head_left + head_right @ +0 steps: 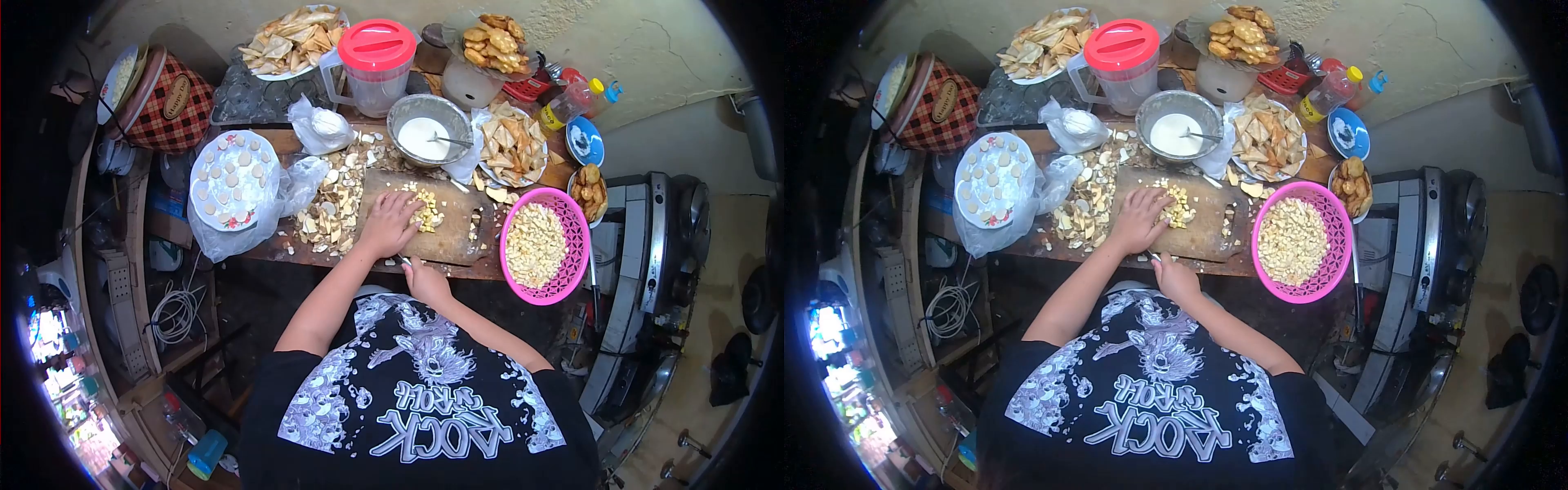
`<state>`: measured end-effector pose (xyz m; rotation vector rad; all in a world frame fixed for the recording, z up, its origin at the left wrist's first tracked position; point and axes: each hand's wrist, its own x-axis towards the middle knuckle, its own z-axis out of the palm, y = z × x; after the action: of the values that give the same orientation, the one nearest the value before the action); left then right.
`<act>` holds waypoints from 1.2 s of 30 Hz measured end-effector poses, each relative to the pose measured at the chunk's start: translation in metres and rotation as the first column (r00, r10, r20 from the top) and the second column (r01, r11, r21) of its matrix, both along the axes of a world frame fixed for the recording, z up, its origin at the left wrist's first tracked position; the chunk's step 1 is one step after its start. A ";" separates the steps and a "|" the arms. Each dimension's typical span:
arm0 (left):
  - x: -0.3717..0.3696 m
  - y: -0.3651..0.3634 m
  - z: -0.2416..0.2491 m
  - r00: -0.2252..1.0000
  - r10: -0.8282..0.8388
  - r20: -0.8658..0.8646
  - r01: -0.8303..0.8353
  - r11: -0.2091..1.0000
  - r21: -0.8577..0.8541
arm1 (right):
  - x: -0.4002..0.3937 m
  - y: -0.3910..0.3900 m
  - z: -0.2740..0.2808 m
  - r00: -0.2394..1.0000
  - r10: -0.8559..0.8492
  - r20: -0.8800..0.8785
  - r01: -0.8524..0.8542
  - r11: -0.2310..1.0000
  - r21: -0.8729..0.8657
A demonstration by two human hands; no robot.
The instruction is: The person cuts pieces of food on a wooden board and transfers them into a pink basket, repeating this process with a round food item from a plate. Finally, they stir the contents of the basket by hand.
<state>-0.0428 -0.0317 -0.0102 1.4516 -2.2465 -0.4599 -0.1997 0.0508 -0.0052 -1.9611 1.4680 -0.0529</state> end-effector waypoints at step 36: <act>0.040 0.083 -0.019 0.901 0.426 -0.089 -0.435 0.883 -0.179 | -0.003 -0.009 0.009 1.000 -0.012 0.007 0.012 1.000 0.022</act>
<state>-0.0029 0.0514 -0.0297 1.7456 -1.7935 -0.1230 -0.2029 0.0416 0.0033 -1.9329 1.4700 -0.0484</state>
